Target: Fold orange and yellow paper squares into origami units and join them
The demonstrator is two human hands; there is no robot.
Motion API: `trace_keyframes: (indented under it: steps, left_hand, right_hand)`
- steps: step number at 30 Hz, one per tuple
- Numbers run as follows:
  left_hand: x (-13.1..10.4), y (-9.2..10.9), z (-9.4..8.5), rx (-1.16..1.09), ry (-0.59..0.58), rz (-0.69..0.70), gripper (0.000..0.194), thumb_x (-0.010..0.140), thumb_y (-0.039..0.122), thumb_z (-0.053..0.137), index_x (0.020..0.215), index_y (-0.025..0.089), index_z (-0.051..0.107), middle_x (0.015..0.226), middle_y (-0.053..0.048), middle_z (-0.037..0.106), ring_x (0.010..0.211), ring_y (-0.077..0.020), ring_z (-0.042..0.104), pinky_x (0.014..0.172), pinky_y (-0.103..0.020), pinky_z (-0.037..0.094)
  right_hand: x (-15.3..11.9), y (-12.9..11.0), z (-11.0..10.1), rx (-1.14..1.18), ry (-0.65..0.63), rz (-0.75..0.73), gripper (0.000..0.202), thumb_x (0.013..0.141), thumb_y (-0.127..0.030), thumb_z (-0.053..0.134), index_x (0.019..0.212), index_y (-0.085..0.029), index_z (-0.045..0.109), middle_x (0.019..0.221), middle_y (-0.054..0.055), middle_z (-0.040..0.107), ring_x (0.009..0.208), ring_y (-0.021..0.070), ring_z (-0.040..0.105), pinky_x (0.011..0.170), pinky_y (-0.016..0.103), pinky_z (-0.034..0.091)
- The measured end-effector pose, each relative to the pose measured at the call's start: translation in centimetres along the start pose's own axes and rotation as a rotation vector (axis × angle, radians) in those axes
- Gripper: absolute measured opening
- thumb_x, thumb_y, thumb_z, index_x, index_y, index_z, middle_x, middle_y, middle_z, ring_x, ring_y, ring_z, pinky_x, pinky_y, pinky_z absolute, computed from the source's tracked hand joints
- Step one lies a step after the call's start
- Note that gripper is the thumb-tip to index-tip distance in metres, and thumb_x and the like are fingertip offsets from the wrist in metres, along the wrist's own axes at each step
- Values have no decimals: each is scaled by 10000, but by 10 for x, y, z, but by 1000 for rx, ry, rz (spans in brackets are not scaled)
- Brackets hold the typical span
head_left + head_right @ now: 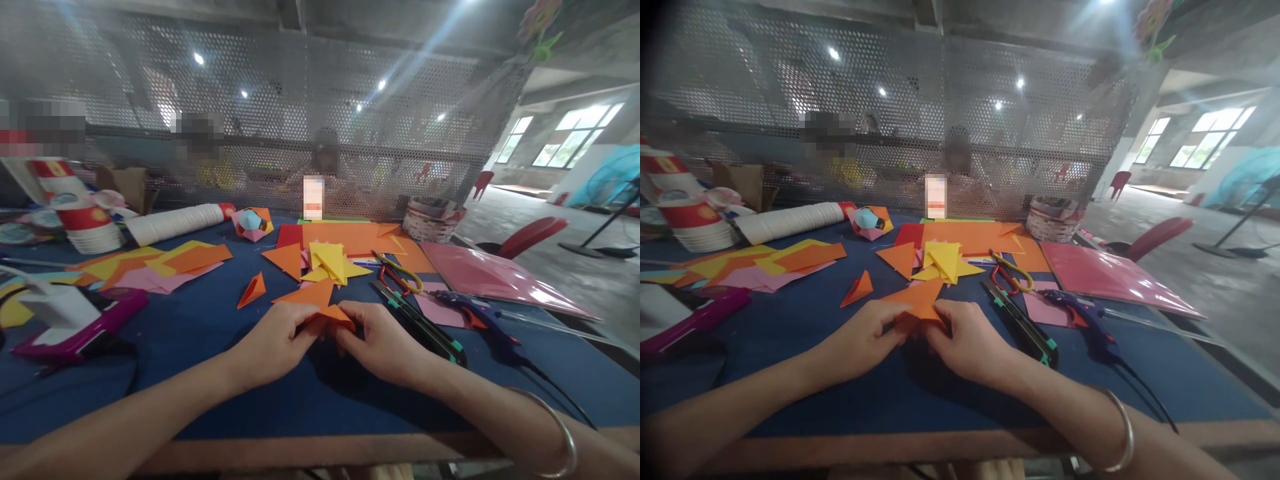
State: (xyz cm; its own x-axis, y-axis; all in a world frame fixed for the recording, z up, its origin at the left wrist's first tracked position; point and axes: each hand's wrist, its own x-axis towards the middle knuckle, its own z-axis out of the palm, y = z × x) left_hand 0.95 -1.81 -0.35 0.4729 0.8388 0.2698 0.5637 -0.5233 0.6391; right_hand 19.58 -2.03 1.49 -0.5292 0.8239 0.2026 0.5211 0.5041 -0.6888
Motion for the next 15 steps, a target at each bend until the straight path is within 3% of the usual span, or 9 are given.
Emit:
trace_keyframes:
  steps: [7, 11, 15]
  left_hand:
    - [0, 2, -6, 49, 44, -41, 222, 827, 134, 414, 714, 182, 599, 624, 27, 560, 597, -125, 503, 573, -237, 315]
    - [1, 2, -7, 72, 77, -97, 289, 900, 271, 416, 692, 171, 590, 563, 28, 518, 522, -119, 464, 525, -242, 291]
    - [3, 1, -8, 75, 78, -139, 360, 926, 372, 444, 664, 165, 578, 552, 36, 507, 522, -113, 481, 507, -233, 306]
  right_hand:
    - [3, 9, -1, 32, -12, -28, 262, 773, 23, 408, 787, -176, 577, 756, -3, 651, 727, 129, 615, 663, 206, 423]
    - [4, 12, -2, 24, -3, 0, 207, 834, -50, 424, 777, -180, 575, 696, -3, 650, 657, 133, 614, 608, 214, 423]
    - [3, 12, -4, 24, -2, 13, 181, 887, -130, 431, 917, -174, 604, 697, 2, 664, 656, 143, 630, 603, 224, 431]
